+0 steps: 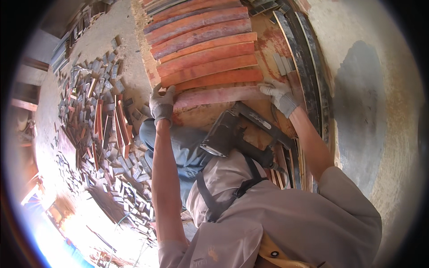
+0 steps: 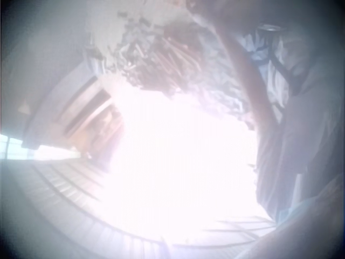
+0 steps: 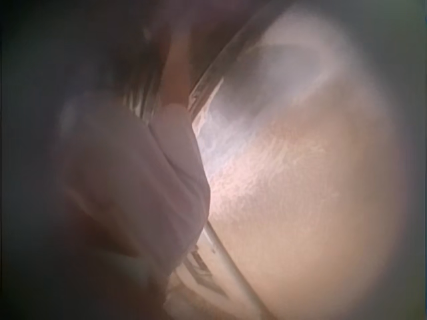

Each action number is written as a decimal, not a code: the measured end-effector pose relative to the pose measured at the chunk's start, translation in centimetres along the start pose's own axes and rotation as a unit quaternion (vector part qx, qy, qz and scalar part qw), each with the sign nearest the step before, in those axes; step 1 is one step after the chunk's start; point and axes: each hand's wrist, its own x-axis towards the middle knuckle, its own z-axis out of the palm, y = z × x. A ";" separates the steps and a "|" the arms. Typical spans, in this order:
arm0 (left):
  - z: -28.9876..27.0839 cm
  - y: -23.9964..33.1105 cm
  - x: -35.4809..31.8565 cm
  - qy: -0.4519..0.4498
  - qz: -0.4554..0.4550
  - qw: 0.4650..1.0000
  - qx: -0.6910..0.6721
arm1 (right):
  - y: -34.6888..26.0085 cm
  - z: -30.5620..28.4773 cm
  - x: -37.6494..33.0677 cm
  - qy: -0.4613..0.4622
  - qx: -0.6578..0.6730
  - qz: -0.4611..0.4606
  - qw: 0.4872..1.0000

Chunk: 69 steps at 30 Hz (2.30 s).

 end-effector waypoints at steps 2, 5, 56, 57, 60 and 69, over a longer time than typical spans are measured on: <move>0.7 -0.5 0.2 0.022 0.008 0.999 0.030 | 0.8 -0.2 -1.5 -0.009 -0.151 -0.100 0.983; 1.0 -0.7 0.2 0.013 0.009 0.998 0.063 | 0.8 0.2 -4.0 -0.017 -0.268 -0.239 0.933; -0.7 -2.5 -5.6 0.089 -0.102 0.973 -0.189 | 0.7 0.1 -2.3 0.129 -0.010 -0.057 0.990; -0.9 -2.4 -5.7 0.087 -0.129 0.969 -0.190 | 0.9 0.5 -2.3 0.141 0.000 -0.052 0.989; -1.5 -1.7 -6.0 0.082 -0.112 0.983 -0.120 | 1.4 1.6 -2.2 0.150 0.005 -0.047 0.988; -1.8 0.5 -8.5 0.058 -0.122 0.972 -0.192 | 2.8 2.1 -1.0 0.179 -0.093 -0.150 0.968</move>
